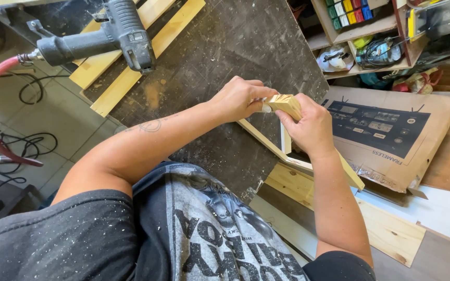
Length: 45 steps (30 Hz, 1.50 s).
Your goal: Assembling a wooden frame by aligning strips and fastening them with a pneumatic nail gun, including using pliers to remove misplaced nails and a hammer for adjustments.
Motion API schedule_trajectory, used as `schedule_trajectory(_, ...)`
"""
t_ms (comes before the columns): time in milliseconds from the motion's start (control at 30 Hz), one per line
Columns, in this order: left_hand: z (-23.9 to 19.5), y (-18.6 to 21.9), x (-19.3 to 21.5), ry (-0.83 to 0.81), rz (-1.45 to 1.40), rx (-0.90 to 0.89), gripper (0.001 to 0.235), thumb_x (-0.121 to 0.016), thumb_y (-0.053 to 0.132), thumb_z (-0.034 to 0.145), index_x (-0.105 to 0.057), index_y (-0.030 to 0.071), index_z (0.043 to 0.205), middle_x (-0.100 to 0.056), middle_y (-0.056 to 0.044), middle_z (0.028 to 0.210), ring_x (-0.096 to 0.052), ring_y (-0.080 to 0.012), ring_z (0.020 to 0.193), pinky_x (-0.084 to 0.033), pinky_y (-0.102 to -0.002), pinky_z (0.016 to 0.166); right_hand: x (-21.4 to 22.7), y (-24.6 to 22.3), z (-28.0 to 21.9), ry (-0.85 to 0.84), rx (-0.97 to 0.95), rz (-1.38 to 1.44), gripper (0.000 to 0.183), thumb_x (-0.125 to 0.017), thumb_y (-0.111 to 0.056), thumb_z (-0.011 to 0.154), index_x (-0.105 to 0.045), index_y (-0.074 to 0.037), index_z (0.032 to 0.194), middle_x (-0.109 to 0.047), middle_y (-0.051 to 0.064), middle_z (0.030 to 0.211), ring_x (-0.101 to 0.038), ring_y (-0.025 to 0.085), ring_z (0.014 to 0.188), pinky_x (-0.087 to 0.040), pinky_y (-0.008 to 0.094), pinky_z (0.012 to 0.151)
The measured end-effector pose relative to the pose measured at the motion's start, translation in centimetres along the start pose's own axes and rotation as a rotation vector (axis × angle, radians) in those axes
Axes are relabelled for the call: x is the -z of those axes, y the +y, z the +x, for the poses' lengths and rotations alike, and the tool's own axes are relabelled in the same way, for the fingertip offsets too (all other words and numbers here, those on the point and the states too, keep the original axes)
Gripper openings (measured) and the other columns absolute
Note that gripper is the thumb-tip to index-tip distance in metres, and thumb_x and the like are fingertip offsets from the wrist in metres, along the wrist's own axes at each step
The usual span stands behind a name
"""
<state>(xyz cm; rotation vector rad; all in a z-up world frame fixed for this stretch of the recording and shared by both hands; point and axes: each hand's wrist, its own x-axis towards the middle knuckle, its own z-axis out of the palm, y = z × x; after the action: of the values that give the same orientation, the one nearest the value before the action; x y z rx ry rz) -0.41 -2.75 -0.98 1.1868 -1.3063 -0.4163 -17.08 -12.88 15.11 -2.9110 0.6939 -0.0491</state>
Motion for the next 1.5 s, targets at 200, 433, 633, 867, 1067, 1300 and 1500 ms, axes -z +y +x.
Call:
schedule_trajectory(200,0.7,1.6,0.8,0.083,-0.151,0.001,0.039,-0.086,0.027,0.094,-0.074,0.014,0.129,-0.077,-0.005,0.108,-0.077,-0.0309,0.102,-0.060,-0.043,0.088,-0.2,0.6,0.1,-0.011,-0.021,0.036,0.023,-0.084,-0.028,0.094,-0.066,-0.015,0.094,-0.066,0.008,0.075,-0.072,0.038,0.076,-0.056,0.047,0.067)
schedule_trajectory(433,1.6,0.6,0.1,0.079,-0.127,0.020,0.025,-0.083,0.015,0.094,-0.079,0.013,0.119,-0.079,-0.002,0.100,-0.079,-0.0246,0.096,-0.058,-0.038,0.091,0.0,0.5,0.2,-0.026,-0.074,0.071,0.030,-0.087,-0.029,0.090,-0.065,-0.013,0.102,-0.071,0.012,0.080,-0.074,0.042,0.082,-0.056,0.051,0.073)
schedule_trajectory(633,1.5,0.5,0.1,0.079,-0.057,0.009,0.026,-0.079,0.006,0.093,-0.080,0.015,0.117,-0.079,0.000,0.100,-0.079,-0.0225,0.096,-0.056,-0.036,0.093,0.5,-0.3,0.2,-0.019,-0.082,0.095,0.028,-0.089,-0.023,0.089,-0.066,-0.010,0.099,-0.072,0.015,0.079,-0.074,0.043,0.080,-0.057,0.051,0.071)
schedule_trajectory(867,0.4,1.3,0.8,0.103,-0.244,0.122,0.031,-0.082,0.002,0.088,-0.079,0.011,0.118,-0.078,-0.004,0.098,-0.077,-0.0223,0.100,-0.056,-0.040,0.098,0.6,-0.2,0.4,-0.066,-0.104,0.077,0.029,-0.089,-0.028,0.089,-0.066,-0.012,0.100,-0.074,0.014,0.080,-0.075,0.041,0.081,-0.058,0.050,0.071)
schedule_trajectory(1067,0.9,2.0,0.8,0.128,-0.260,0.102,0.026,-0.084,0.006,0.090,-0.079,0.012,0.114,-0.077,-0.003,0.095,-0.077,-0.0199,0.098,-0.058,-0.039,0.095,0.8,-0.3,0.4,-0.077,-0.124,0.120,0.028,-0.089,-0.024,0.089,-0.066,-0.011,0.099,-0.074,0.016,0.081,-0.075,0.042,0.082,-0.058,0.050,0.071)
schedule_trajectory(1300,0.9,2.1,0.9,0.131,-0.290,0.089,0.023,-0.083,0.002,0.090,-0.080,0.010,0.111,-0.076,-0.003,0.092,-0.076,-0.0173,0.094,-0.058,-0.037,0.094,1.6,-0.9,0.7,-0.163,-0.172,0.164,0.027,-0.084,-0.024,0.088,-0.063,-0.012,0.097,-0.072,0.011,0.069,-0.073,0.043,0.080,-0.055,0.052,0.074)
schedule_trajectory(1500,1.0,2.5,1.2,0.118,-0.271,0.056,0.022,-0.082,0.000,0.088,-0.079,0.010,0.108,-0.075,-0.003,0.090,-0.075,-0.0180,0.092,-0.059,-0.037,0.092,1.8,-1.7,0.5,-0.157,-0.161,0.173,0.029,-0.085,-0.024,0.088,-0.062,-0.011,0.100,-0.072,0.017,0.074,-0.073,0.046,0.084,-0.054,0.053,0.075)
